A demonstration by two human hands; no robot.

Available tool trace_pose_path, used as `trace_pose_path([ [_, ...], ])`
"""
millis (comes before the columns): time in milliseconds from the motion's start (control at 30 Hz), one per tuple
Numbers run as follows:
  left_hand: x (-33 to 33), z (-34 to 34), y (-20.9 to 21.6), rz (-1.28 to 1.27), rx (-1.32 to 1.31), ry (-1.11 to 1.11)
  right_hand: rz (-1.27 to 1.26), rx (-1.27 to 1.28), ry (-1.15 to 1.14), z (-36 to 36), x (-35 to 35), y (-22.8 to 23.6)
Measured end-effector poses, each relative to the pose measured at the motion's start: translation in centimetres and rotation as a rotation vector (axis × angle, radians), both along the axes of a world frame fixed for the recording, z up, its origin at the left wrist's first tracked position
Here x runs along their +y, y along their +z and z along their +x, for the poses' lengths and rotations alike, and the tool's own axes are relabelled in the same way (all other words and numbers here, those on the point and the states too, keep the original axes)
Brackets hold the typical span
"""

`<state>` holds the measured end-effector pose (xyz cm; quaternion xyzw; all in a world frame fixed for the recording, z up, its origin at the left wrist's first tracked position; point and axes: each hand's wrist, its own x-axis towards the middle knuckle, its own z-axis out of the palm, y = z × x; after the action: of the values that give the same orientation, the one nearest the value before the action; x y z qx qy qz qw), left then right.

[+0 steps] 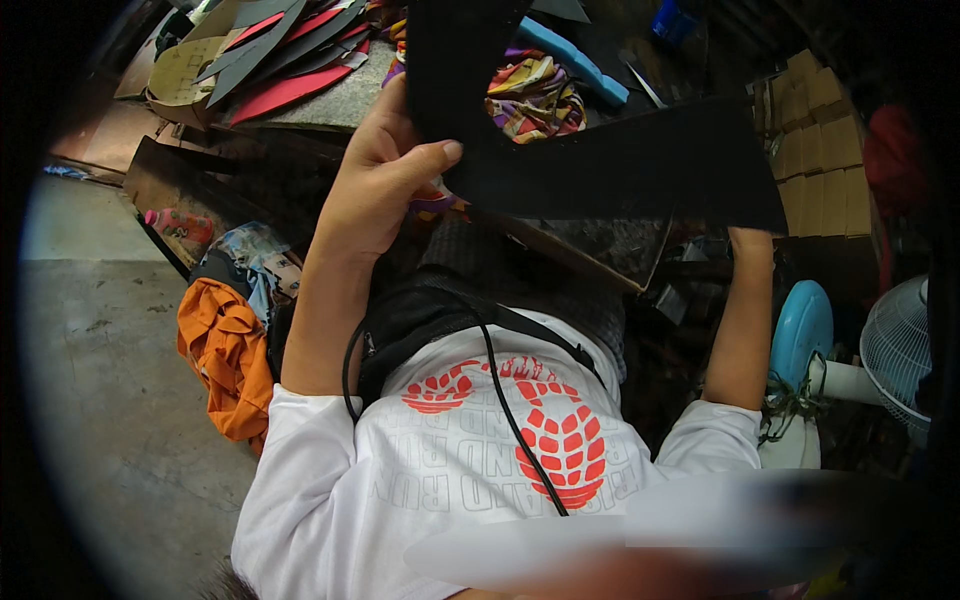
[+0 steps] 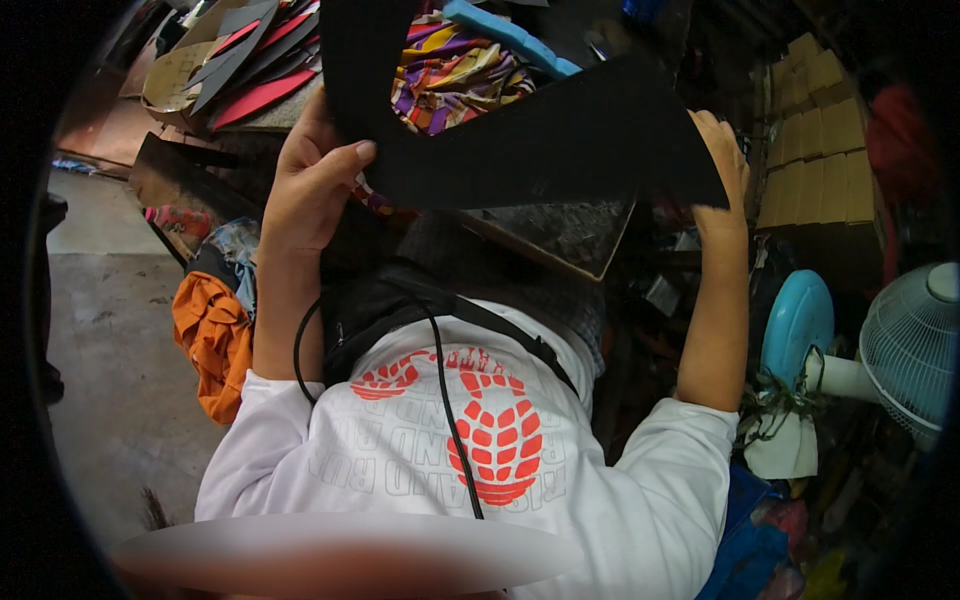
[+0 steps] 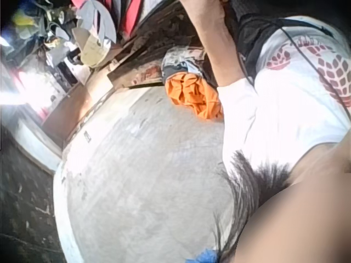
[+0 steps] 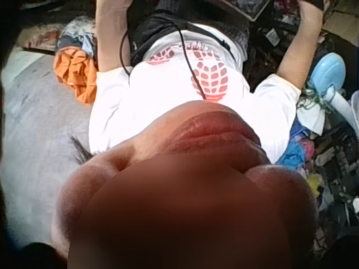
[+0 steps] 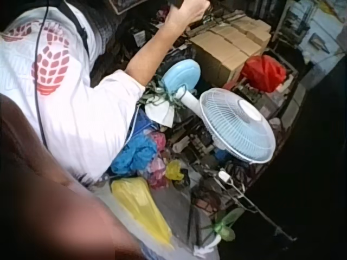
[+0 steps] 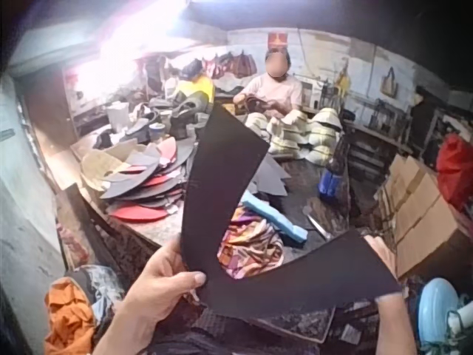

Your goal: The person smooths the edges of black leather pieces using a blue sanding block and trims them with scissors. They handle multiple pieces one at a time, turning them over to work different edges before placing them back on the table.

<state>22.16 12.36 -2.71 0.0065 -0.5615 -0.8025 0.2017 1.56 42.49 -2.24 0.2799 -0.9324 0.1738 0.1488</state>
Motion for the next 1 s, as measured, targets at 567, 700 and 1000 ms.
trace_pose_path([
  [567,1.1,0.0,0.6,-0.11,0.112,-0.266,-0.207,-0.346,-0.158,-0.8,1.9,-0.8],
  [700,1.1,-0.3,0.6,0.072,0.028,-0.29,-0.658,-0.442,-0.303,1.5,2.9,-1.9],
  [1000,1.3,-0.5,0.2,0.277,0.063,-0.31,-0.675,-1.255,0.503,10.6,1.2,-2.2],
])
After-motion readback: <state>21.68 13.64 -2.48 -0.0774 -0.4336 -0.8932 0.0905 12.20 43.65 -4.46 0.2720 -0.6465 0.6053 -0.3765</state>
